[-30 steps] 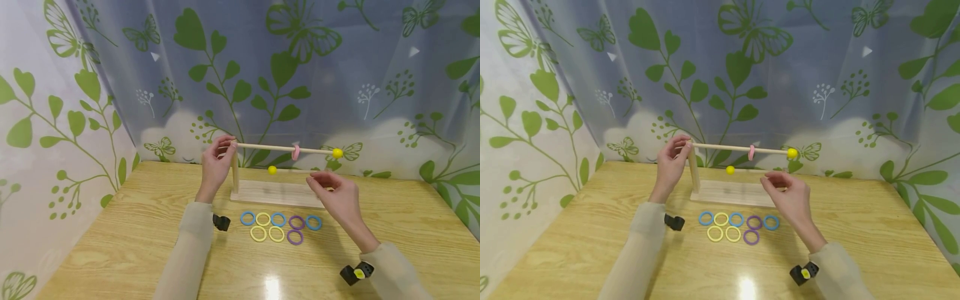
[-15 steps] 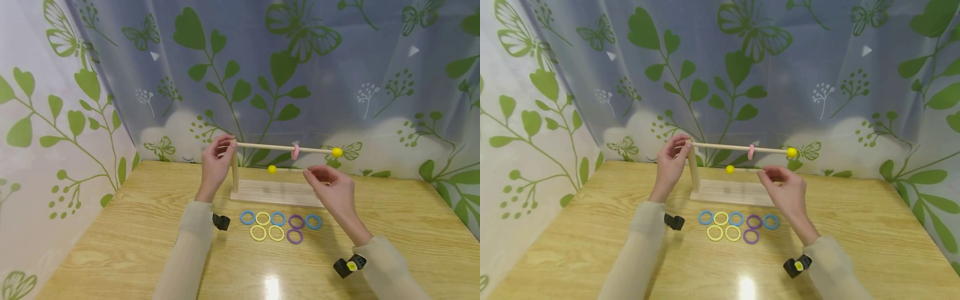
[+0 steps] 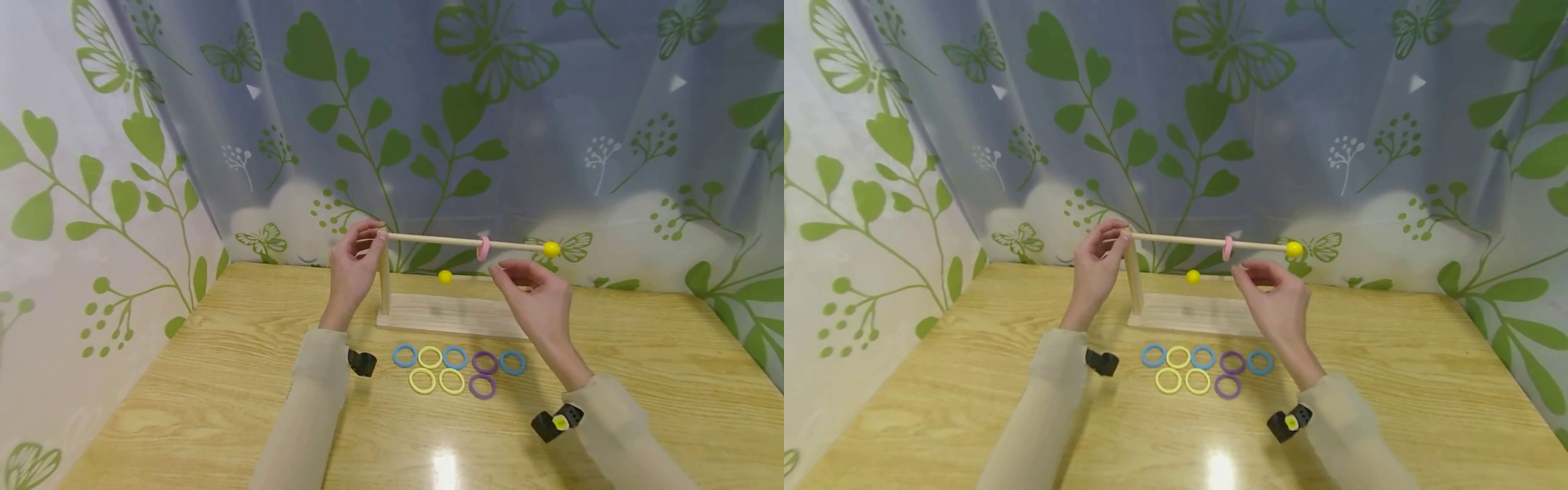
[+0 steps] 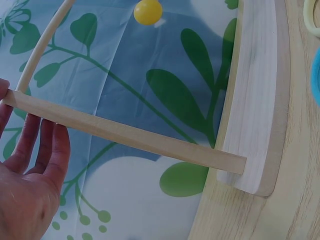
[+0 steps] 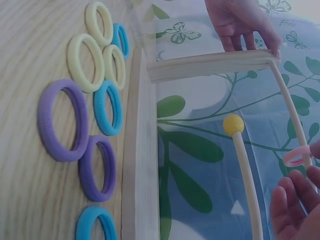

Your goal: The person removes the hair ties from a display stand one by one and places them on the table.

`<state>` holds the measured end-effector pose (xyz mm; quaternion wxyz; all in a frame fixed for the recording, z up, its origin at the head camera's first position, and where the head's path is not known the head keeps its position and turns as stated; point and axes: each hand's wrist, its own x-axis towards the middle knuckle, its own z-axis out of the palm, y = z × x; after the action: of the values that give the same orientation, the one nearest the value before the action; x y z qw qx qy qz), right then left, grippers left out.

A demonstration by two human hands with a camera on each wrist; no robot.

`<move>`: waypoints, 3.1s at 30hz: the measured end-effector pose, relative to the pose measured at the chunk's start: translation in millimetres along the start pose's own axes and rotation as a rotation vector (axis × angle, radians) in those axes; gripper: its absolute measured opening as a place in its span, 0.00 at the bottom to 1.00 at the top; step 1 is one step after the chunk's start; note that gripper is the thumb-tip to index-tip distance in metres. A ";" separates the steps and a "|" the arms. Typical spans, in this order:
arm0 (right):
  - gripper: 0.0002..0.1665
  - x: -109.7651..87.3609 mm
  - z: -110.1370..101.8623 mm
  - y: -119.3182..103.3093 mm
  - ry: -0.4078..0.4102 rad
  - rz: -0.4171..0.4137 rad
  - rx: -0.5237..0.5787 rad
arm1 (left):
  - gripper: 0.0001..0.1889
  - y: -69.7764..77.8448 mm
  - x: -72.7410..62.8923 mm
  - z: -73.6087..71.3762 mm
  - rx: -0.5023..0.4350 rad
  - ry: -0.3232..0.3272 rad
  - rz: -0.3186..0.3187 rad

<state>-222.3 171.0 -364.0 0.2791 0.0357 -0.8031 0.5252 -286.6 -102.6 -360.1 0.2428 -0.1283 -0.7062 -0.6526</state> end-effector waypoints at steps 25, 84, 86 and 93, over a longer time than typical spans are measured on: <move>0.15 10.2 21.4 -4.0 0.085 -0.002 0.087 | 0.12 20.7 -5.0 2.2 -0.007 0.001 -0.036; 0.11 14.8 15.8 -2.7 0.140 0.033 0.075 | 0.12 30.4 -9.5 2.2 0.005 -0.004 -0.037; 0.11 15.0 13.7 -2.3 0.144 0.032 0.076 | 0.12 26.3 -8.1 2.8 0.006 -0.001 -0.040; 0.13 14.6 7.0 -1.8 0.149 0.055 0.085 | 0.11 3.0 -0.9 2.0 -0.028 0.008 -0.021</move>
<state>-236.8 167.6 -357.5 0.3218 -0.0140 -0.7578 0.5674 -284.7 -100.1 -358.0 0.2367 -0.1218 -0.6973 -0.6655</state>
